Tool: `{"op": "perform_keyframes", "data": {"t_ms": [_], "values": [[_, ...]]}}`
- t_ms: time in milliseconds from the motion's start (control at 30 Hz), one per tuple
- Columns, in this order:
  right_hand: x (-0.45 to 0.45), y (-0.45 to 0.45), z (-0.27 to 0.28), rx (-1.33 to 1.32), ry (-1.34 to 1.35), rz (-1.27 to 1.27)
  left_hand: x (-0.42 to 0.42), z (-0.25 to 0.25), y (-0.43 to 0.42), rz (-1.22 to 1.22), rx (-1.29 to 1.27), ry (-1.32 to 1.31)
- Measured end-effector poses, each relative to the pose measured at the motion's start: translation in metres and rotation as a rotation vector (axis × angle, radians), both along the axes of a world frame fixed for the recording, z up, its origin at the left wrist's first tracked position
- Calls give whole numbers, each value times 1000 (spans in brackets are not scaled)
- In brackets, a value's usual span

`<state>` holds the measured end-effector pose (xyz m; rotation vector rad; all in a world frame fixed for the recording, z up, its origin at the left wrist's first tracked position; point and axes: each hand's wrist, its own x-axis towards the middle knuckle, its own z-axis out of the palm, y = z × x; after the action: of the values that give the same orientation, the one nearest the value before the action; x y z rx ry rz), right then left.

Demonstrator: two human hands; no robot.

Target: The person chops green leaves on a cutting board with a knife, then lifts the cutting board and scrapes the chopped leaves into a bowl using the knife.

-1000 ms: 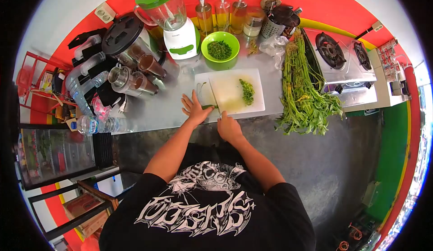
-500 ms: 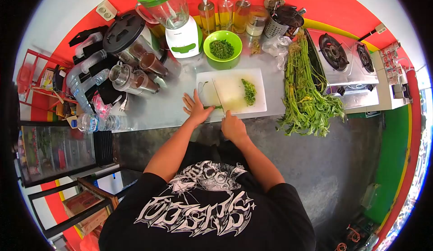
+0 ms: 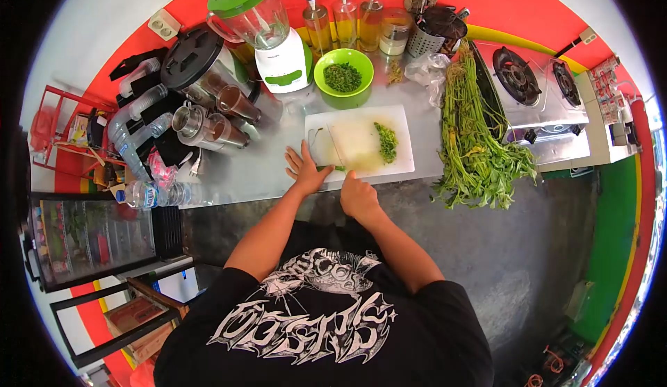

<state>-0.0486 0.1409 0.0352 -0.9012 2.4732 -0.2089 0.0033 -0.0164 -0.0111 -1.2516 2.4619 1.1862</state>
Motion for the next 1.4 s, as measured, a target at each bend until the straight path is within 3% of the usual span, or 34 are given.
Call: {"op": "perform_keyframes", "data": {"t_ms": [167, 367, 467, 600, 1400], "values": [[-3, 1, -4, -6, -96, -18, -3, 2, 0, 9, -16, -10], [2, 3, 9, -12, -30, 15, -3, 3, -1, 3, -18, -5], [6, 9, -18, -80, 5, 13, -1, -1, 1, -5, -34, 9], [-2, 3, 14, -24, -77, 43, -1, -2, -1, 8, -23, 16], [12, -29, 13, 109, -113, -106, 1, -4, 2, 19, -50, 33]]}}
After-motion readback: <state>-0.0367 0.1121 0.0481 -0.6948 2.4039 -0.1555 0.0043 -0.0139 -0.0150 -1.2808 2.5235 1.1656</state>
